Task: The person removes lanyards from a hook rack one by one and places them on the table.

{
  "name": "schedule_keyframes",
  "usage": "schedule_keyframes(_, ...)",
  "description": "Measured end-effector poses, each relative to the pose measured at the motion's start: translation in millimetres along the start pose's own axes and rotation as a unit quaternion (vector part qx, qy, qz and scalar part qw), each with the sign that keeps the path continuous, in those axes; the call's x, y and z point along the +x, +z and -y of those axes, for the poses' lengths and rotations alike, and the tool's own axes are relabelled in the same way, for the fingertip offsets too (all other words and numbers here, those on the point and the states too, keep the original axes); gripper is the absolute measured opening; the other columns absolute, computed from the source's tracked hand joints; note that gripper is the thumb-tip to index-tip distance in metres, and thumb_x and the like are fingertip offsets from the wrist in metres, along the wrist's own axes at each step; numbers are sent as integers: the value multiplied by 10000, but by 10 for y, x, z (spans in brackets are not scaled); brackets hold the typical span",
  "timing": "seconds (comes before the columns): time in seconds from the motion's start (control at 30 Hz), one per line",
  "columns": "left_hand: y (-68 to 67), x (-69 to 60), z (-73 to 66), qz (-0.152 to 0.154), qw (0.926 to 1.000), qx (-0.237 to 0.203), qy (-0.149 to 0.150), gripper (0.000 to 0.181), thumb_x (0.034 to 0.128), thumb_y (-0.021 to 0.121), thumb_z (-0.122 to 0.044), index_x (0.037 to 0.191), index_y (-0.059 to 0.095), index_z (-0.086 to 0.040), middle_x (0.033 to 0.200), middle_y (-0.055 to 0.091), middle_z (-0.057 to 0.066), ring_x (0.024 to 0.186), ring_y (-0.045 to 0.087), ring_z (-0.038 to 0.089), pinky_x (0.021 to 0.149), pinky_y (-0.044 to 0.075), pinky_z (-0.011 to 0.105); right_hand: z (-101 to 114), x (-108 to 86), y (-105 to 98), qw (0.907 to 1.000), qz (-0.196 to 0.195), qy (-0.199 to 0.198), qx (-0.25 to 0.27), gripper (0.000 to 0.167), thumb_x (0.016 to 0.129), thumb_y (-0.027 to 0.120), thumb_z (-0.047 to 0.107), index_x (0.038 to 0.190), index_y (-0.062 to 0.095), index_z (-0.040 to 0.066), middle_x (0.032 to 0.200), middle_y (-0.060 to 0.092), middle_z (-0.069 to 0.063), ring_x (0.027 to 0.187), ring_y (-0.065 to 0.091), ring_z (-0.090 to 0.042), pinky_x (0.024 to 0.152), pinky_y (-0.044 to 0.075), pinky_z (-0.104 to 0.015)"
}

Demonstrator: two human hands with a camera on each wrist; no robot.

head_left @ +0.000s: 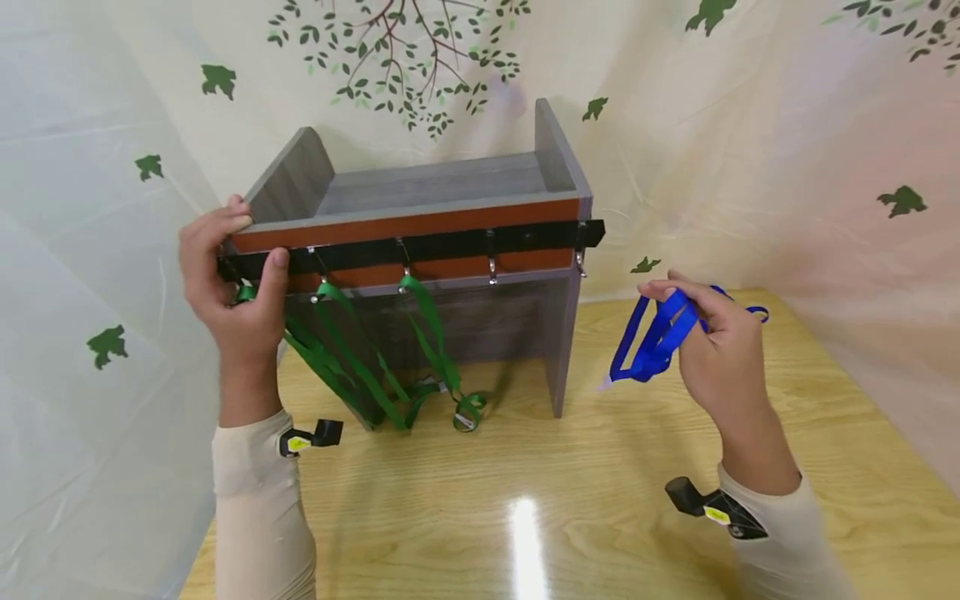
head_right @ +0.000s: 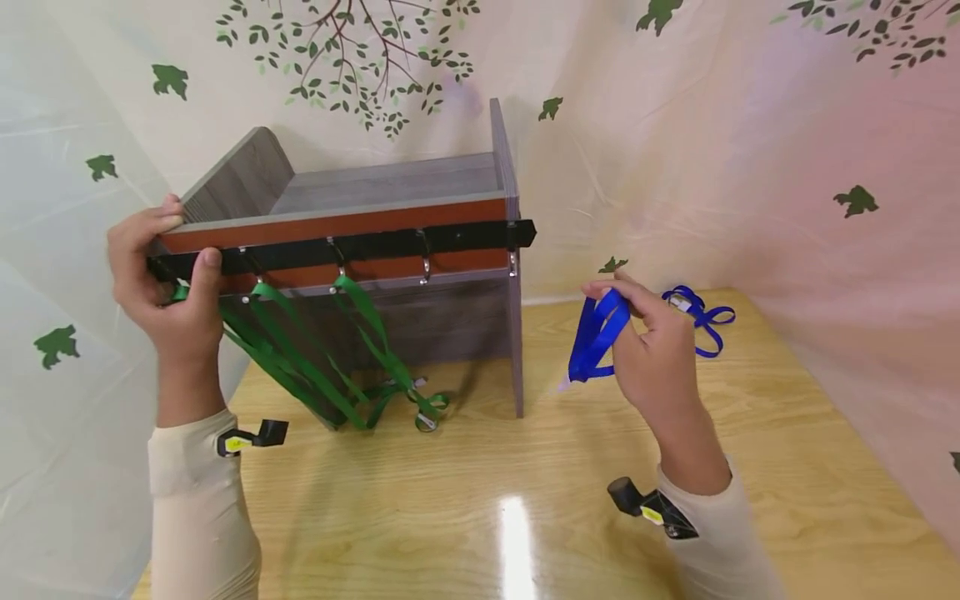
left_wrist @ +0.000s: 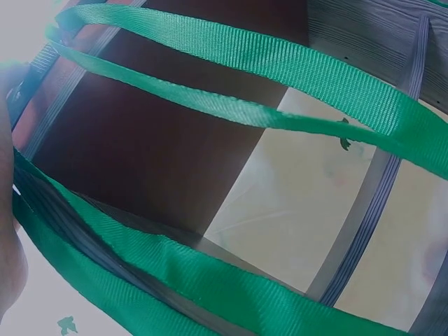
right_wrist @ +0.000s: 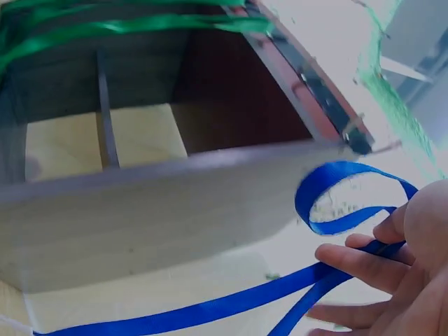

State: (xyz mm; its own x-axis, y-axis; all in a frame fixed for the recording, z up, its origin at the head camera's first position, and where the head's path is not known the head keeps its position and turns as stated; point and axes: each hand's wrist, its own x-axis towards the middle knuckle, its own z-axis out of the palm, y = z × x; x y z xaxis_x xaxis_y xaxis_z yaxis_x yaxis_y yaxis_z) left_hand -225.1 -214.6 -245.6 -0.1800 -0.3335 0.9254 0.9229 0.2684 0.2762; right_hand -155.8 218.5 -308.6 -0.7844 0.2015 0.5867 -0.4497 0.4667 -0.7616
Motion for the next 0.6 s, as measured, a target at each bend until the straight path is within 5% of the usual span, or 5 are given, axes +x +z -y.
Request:
schedule_keyframes(0.13, 10, -5, -7, 9, 10000, 16, -61, 672, 804, 883, -420, 1035, 646, 164, 1117, 711, 137, 1165, 616, 287, 1236, 449, 532, -130, 86, -64, 9995, -108, 198, 200, 304, 1090, 548, 211, 1202, 786, 60, 1079, 764, 272, 1048, 723, 80, 875, 556, -55)
schedule_keyframes(0.3, 9, -4, -9, 14, 10000, -4, -59, 652, 804, 883, -408, 1025, 647, 159, 1119, 708, 142, 1166, 620, 289, 1238, 445, 533, -290, 177, -92, 9953, -208, 572, 753, 320, 1086, 571, 229, 1226, 758, 10, 1082, 791, 204, 964, 756, 36, 827, 596, -94)
schedule_keyframes(0.4, 11, -5, -5, 11, 10000, -7, -59, 651, 803, 882, -407, 1025, 648, 159, 1119, 709, 141, 1165, 620, 287, 1238, 447, 531, -370, 224, -97, 9787, -275, 824, 1860, 279, 1050, 632, 142, 1226, 732, -51, 1092, 821, 80, 897, 794, -58, 763, 643, -182)
schedule_keyframes(0.5, 12, -8, -1, 4, 10000, 6, -46, 655, 803, 880, -410, 1028, 647, 160, 1118, 712, 136, 1163, 617, 285, 1236, 449, 530, -431, 264, -95, 9486, -371, 1034, 2968, 267, 997, 680, 27, 1231, 700, -98, 1119, 822, -35, 894, 810, -147, 711, 663, -261)
schedule_keyframes(0.6, 14, -11, -1, -4, 10000, 31, -53, 667, 800, 880, -420, 1031, 647, 161, 1116, 715, 130, 1162, 615, 282, 1235, 451, 528, -471, 293, -86, 9326, -490, 1125, 3393, 280, 982, 678, -20, 1249, 686, -102, 1159, 809, -70, 938, 808, -183, 718, 673, -287)
